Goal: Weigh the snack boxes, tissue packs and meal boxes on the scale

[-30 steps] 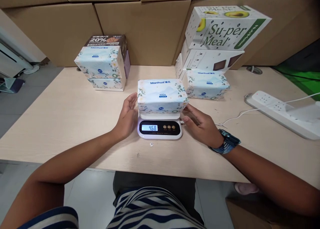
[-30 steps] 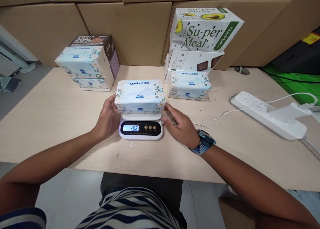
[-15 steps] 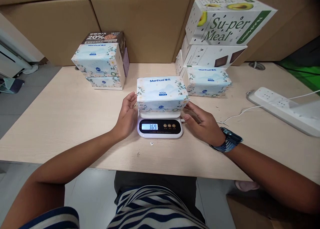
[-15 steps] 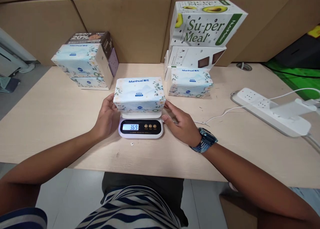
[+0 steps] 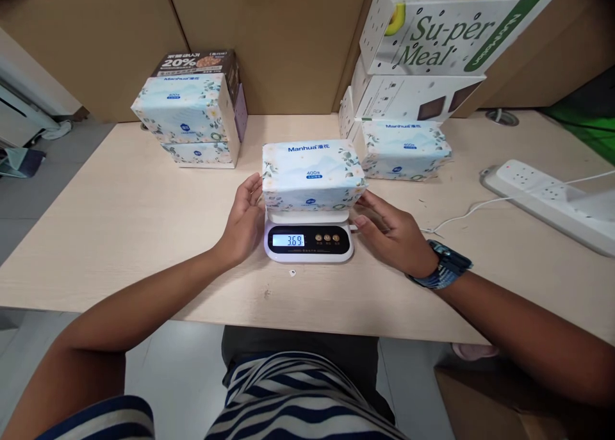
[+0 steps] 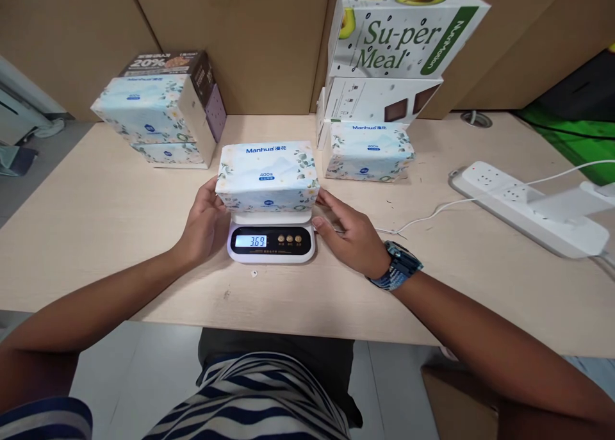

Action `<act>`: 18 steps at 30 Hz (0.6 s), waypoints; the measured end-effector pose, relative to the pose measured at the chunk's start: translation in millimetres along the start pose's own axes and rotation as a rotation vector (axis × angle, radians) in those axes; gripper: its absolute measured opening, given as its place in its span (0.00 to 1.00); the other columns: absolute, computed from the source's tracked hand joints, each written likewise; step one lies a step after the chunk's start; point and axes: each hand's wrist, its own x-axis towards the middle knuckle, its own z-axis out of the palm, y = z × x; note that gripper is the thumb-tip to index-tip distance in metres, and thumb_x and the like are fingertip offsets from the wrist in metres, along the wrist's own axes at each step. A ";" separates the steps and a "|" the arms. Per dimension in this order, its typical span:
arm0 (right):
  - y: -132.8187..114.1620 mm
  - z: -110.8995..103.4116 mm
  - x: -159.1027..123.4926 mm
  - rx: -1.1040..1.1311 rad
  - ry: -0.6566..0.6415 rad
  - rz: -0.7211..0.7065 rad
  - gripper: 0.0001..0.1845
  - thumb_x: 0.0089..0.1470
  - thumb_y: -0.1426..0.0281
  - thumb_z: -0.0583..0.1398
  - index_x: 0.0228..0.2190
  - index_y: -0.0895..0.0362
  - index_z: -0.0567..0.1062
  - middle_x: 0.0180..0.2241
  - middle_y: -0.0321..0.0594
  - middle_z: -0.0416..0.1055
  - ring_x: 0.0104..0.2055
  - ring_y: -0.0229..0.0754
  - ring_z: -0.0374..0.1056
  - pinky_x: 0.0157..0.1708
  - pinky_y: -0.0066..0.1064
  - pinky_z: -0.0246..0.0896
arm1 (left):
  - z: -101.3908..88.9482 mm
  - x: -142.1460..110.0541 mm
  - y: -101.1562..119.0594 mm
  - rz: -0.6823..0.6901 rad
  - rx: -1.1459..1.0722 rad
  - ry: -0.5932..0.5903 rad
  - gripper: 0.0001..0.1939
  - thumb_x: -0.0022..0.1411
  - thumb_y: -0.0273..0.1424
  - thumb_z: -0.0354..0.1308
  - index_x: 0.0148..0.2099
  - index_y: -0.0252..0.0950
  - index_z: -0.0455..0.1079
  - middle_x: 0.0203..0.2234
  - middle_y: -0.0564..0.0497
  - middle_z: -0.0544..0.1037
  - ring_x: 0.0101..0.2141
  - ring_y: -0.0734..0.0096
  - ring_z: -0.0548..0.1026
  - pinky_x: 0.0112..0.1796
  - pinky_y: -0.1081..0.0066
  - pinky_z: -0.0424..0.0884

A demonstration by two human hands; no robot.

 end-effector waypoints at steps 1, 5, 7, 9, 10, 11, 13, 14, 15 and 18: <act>0.7 0.0 -0.1 -0.005 0.003 -0.009 0.36 0.70 0.48 0.63 0.71 0.51 0.74 0.66 0.46 0.79 0.66 0.59 0.80 0.69 0.58 0.77 | -0.2 0.2 -0.2 0.001 -0.015 0.002 0.36 0.66 0.33 0.59 0.74 0.50 0.56 0.77 0.46 0.63 0.81 0.50 0.56 0.81 0.40 0.49; 6.6 0.4 -1.1 -0.029 0.011 -0.061 0.36 0.70 0.50 0.64 0.72 0.50 0.73 0.66 0.45 0.79 0.64 0.57 0.81 0.65 0.53 0.81 | -2.1 1.2 -2.8 0.011 -0.058 -0.003 0.35 0.66 0.33 0.60 0.73 0.49 0.57 0.77 0.47 0.64 0.80 0.50 0.57 0.80 0.40 0.50; 9.4 0.8 -1.7 -0.036 0.017 -0.075 0.35 0.70 0.51 0.64 0.72 0.49 0.73 0.66 0.45 0.79 0.64 0.57 0.82 0.63 0.53 0.82 | -2.8 1.5 -4.4 0.014 -0.070 -0.002 0.35 0.65 0.33 0.61 0.72 0.50 0.58 0.76 0.47 0.65 0.80 0.50 0.58 0.80 0.40 0.51; 10.8 1.1 -2.0 -0.039 0.022 -0.073 0.35 0.71 0.51 0.64 0.72 0.49 0.73 0.65 0.45 0.80 0.63 0.58 0.82 0.63 0.54 0.83 | -2.8 1.4 -5.3 0.019 -0.070 -0.008 0.35 0.66 0.33 0.62 0.72 0.51 0.59 0.76 0.48 0.66 0.80 0.49 0.58 0.80 0.40 0.52; 11.0 1.1 -2.0 -0.038 0.023 -0.069 0.35 0.71 0.51 0.65 0.72 0.48 0.73 0.65 0.45 0.80 0.63 0.59 0.82 0.63 0.55 0.83 | -2.5 1.3 -5.3 0.021 -0.070 -0.012 0.35 0.66 0.33 0.61 0.72 0.51 0.59 0.76 0.49 0.66 0.80 0.50 0.58 0.79 0.39 0.53; 10.9 1.1 -1.9 -0.035 0.022 -0.067 0.35 0.71 0.51 0.65 0.72 0.48 0.73 0.64 0.45 0.80 0.63 0.59 0.82 0.63 0.56 0.82 | -2.0 1.2 -5.0 0.025 -0.071 -0.013 0.35 0.65 0.33 0.61 0.72 0.51 0.59 0.76 0.49 0.66 0.80 0.49 0.58 0.79 0.39 0.54; 10.2 0.9 -1.3 -0.025 0.019 -0.063 0.35 0.70 0.50 0.65 0.72 0.48 0.73 0.64 0.46 0.81 0.63 0.60 0.82 0.63 0.57 0.82 | -0.8 0.9 -3.7 0.025 -0.080 -0.007 0.35 0.64 0.33 0.62 0.71 0.51 0.59 0.76 0.48 0.66 0.80 0.49 0.58 0.79 0.39 0.55; 9.8 0.7 -1.0 -0.022 0.018 -0.060 0.35 0.70 0.50 0.65 0.72 0.48 0.73 0.64 0.46 0.81 0.63 0.61 0.82 0.63 0.59 0.82 | -0.2 0.8 -2.8 0.021 -0.084 -0.002 0.35 0.64 0.33 0.62 0.71 0.50 0.59 0.76 0.48 0.67 0.80 0.49 0.59 0.78 0.39 0.56; 9.4 0.5 -0.7 -0.021 0.017 -0.056 0.35 0.70 0.50 0.65 0.72 0.47 0.73 0.64 0.46 0.81 0.63 0.61 0.82 0.63 0.60 0.82 | 0.3 0.7 -2.0 0.018 -0.087 0.002 0.35 0.63 0.33 0.62 0.71 0.50 0.59 0.76 0.47 0.67 0.79 0.49 0.59 0.78 0.39 0.56; 9.0 0.0 -0.2 -0.021 0.012 -0.043 0.35 0.70 0.49 0.65 0.71 0.47 0.73 0.64 0.46 0.81 0.63 0.62 0.82 0.63 0.61 0.82 | 1.0 0.3 -0.2 0.012 -0.076 0.004 0.35 0.63 0.33 0.62 0.71 0.49 0.58 0.76 0.47 0.67 0.79 0.50 0.60 0.78 0.39 0.57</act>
